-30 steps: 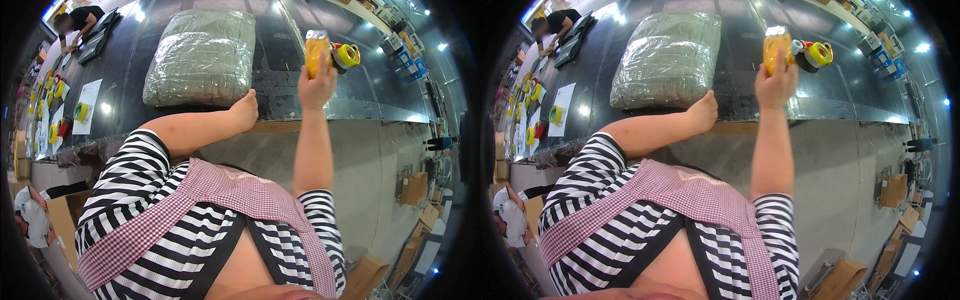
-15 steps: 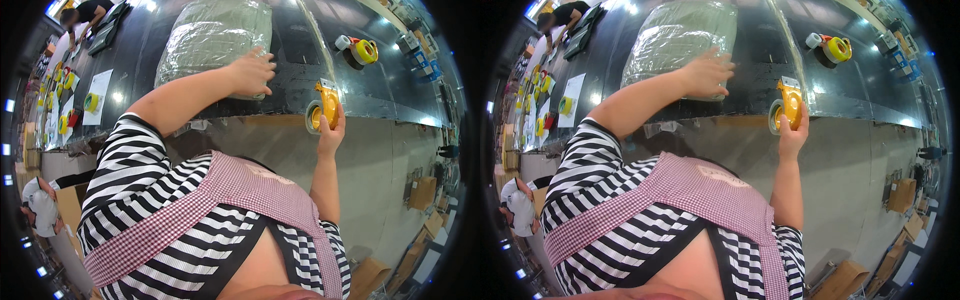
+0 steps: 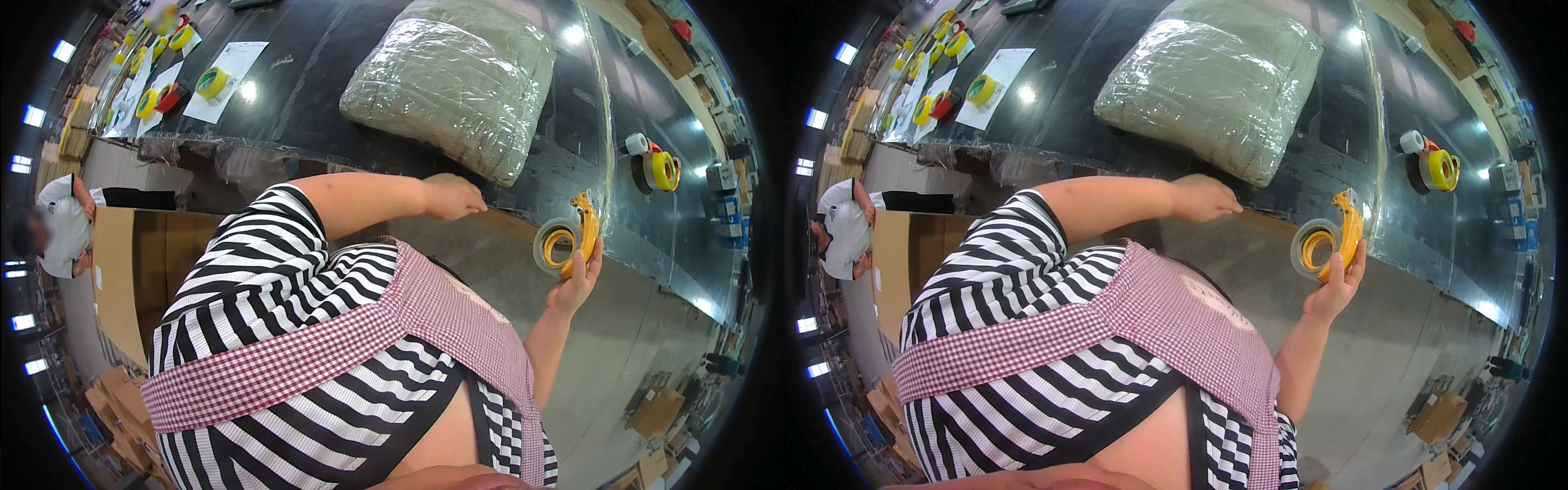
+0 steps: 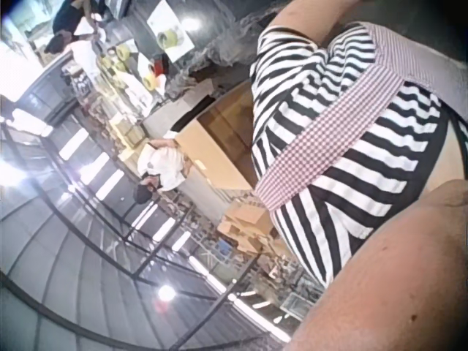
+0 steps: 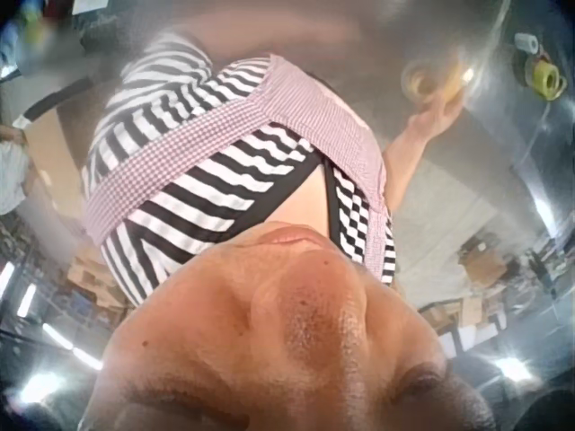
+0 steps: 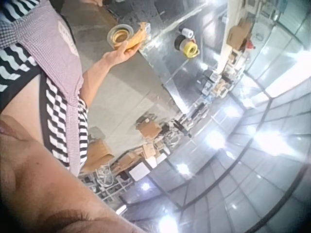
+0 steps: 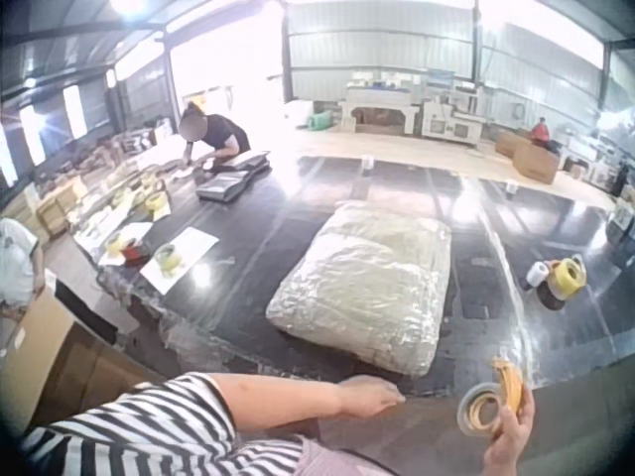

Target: The person wraps a large package in a green woven sack, secures it with clear packing tape using a handheld dispenser, and affixes a shipping label to the top. The person repeatedly rotates the package to tape all sides and edges.

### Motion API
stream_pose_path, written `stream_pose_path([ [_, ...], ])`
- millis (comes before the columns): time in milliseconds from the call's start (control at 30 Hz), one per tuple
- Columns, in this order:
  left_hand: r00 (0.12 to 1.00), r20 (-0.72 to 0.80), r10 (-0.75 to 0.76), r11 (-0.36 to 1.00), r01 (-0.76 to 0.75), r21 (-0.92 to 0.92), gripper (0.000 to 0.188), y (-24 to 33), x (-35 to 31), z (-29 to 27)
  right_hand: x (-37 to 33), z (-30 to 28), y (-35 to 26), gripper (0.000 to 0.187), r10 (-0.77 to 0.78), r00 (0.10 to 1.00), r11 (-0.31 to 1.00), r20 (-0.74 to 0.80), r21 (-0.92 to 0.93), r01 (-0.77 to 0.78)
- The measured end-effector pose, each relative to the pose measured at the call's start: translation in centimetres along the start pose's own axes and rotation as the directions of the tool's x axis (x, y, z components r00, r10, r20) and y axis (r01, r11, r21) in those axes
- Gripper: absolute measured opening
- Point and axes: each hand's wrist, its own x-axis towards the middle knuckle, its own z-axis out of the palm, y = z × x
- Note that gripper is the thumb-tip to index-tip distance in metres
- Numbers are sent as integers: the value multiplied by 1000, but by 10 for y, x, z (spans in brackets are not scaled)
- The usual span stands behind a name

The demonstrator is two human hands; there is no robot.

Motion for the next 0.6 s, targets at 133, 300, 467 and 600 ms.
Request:
stream_pose_path([
  [133,987,-138,77,988,-94,-125,45,-7,10,-23,-3,8,4,57,6,999,998,42,-59,-4],
  [300,958,-54,281,959,-279,45,47,-19,-28,-9,-15,16,3,57,26,999,995,28,-96,-24],
  [467,998,67,12,1000,-14,27,49,-63,-33,-61,-19,24,0,58,23,998,994,63,-110,-16],
  [600,985,-39,167,975,-159,155,49,-67,-66,-44,-25,24,0,57,-8,999,986,47,-166,16],
])
